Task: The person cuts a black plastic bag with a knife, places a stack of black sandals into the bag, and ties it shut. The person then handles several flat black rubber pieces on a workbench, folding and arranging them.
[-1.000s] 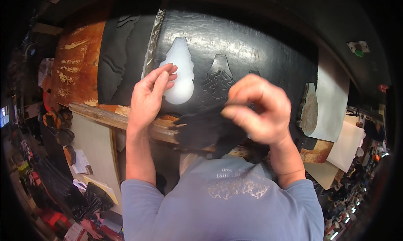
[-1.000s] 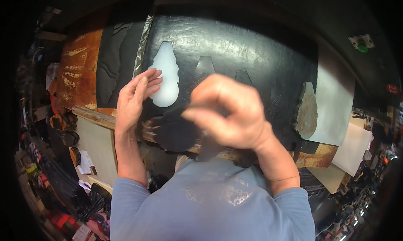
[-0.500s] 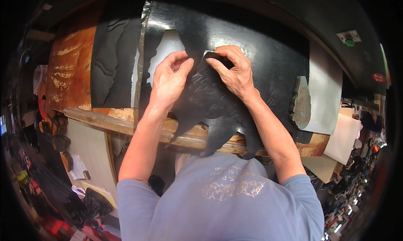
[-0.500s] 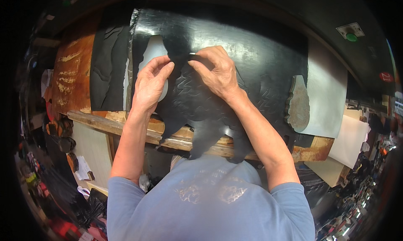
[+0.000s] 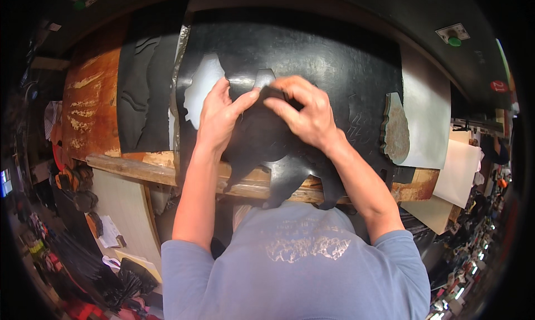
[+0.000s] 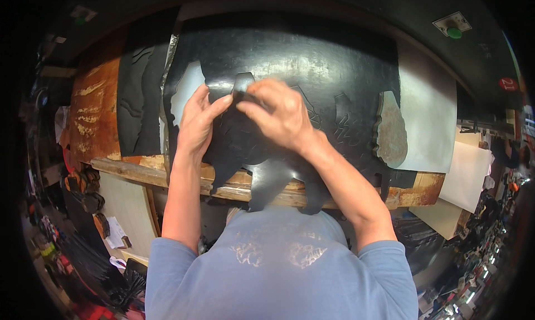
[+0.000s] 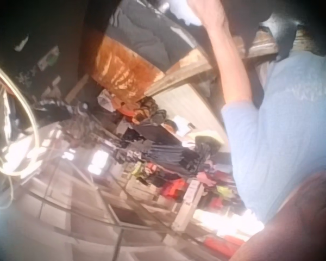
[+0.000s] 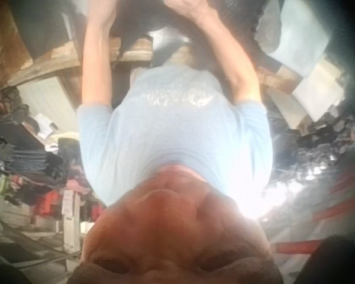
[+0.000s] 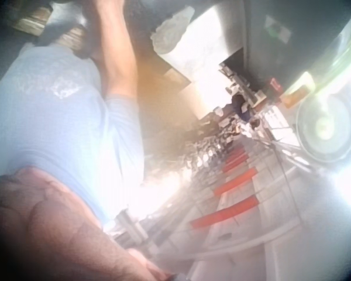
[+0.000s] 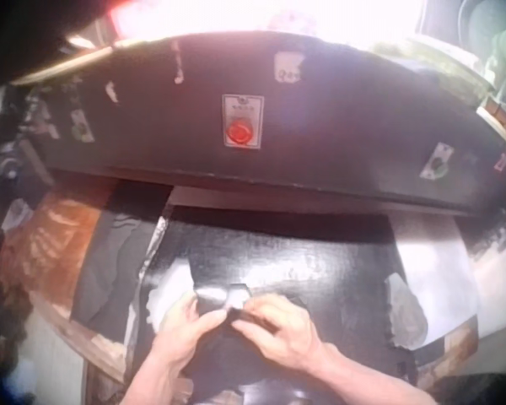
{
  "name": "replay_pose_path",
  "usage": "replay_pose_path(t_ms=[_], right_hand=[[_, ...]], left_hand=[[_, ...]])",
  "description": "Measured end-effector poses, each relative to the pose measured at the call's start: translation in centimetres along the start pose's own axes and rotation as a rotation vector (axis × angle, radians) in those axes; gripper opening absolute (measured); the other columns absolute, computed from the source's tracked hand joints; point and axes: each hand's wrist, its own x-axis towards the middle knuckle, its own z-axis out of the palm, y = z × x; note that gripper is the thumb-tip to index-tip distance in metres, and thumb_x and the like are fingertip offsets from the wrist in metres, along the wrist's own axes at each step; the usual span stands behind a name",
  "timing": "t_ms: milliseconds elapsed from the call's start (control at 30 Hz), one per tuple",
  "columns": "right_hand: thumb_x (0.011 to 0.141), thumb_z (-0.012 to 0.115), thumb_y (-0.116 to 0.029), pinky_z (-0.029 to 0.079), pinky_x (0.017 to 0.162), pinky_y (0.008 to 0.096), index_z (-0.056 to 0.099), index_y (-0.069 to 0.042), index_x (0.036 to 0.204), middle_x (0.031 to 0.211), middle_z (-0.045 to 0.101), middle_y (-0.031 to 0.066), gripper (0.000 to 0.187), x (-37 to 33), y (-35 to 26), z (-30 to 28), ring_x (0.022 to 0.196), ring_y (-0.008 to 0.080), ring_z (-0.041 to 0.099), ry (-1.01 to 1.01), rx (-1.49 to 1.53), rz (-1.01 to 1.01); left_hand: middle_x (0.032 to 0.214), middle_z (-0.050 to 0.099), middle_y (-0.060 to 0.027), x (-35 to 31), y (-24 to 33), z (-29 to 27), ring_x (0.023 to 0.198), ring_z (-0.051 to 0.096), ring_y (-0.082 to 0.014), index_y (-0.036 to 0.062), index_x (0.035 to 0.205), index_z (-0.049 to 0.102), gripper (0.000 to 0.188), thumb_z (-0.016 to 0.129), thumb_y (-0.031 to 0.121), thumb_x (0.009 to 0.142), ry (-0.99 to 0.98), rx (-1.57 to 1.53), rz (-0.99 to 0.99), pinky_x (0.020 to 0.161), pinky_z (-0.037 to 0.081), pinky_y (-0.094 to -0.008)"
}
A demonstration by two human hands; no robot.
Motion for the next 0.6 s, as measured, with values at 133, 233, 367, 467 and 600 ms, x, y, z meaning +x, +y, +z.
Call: replay_pose_path(t_ms=[133,233,367,467,600], right_hand=[[0.076,0.084,0.003,0.060,0.071,0.0361,0.070,-0.001,0.099,0.101,0.075,0.0161,0.028,-3.2,-4.0,-2.0,0.084,0.0274,0.075,-0.023,0.047,-0.358],[0.071,0.087,0.003,0.060,0.072,0.0344,0.070,-0.002,0.096,0.095,0.076,0.0146,0.031,-4.8,-7.1,-5.2,0.081,0.0274,0.075,-0.059,0.170,-0.280],[0.081,0.082,-0.004,0.059,0.071,0.0332,0.071,0.002,0.093,0.090,0.074,0.0130,0.017,-3.3,-5.8,-9.9,0.080,0.0253,0.074,-0.206,0.109,0.042],[0.087,0.081,-0.012,0.056,0.073,0.0355,0.073,0.003,0.100,0.091,0.073,0.0131,0.021,-2.2,-1.5,-10.1,0.079,0.0268,0.070,-0.292,0.052,0.482],[0.086,0.083,-0.012,0.055,0.083,0.0373,0.075,0.001,0.103,0.103,0.073,0.0113,0.023,-3.6,3.1,-5.8,0.097,0.0268,0.068,0.073,-0.153,0.121]], left_hand=[[0.142,0.061,-0.0200,-2.7,0.9,-0.4,0.127,0.062,-0.0233,-0.0099,0.147,0.051,0.052,0.066,0.020,0.106,0.309,0.007,0.183,0.113,0.049,-0.0369],[0.146,0.058,-0.0256,-4.4,1.3,0.1,0.132,0.062,-0.0310,-0.0114,0.145,0.051,0.049,0.062,0.019,0.108,0.152,-0.148,0.008,0.115,0.050,-0.0419],[0.148,0.055,-0.0283,-4.7,1.0,2.5,0.135,0.059,-0.0337,-0.0147,0.149,0.042,0.064,0.066,0.024,0.105,-0.047,-0.314,-0.333,0.116,0.048,-0.0428],[0.149,0.053,-0.0288,-4.1,1.0,4.5,0.138,0.055,-0.0301,-0.0191,0.154,0.032,0.081,0.072,0.028,0.101,-0.077,-0.256,-0.389,0.119,0.043,-0.0394],[0.142,0.060,-0.0225,-2.7,1.3,6.1,0.132,0.060,-0.0266,-0.0142,0.150,0.043,0.065,0.067,0.025,0.105,-0.042,-0.005,-0.403,0.119,0.043,-0.0371]])
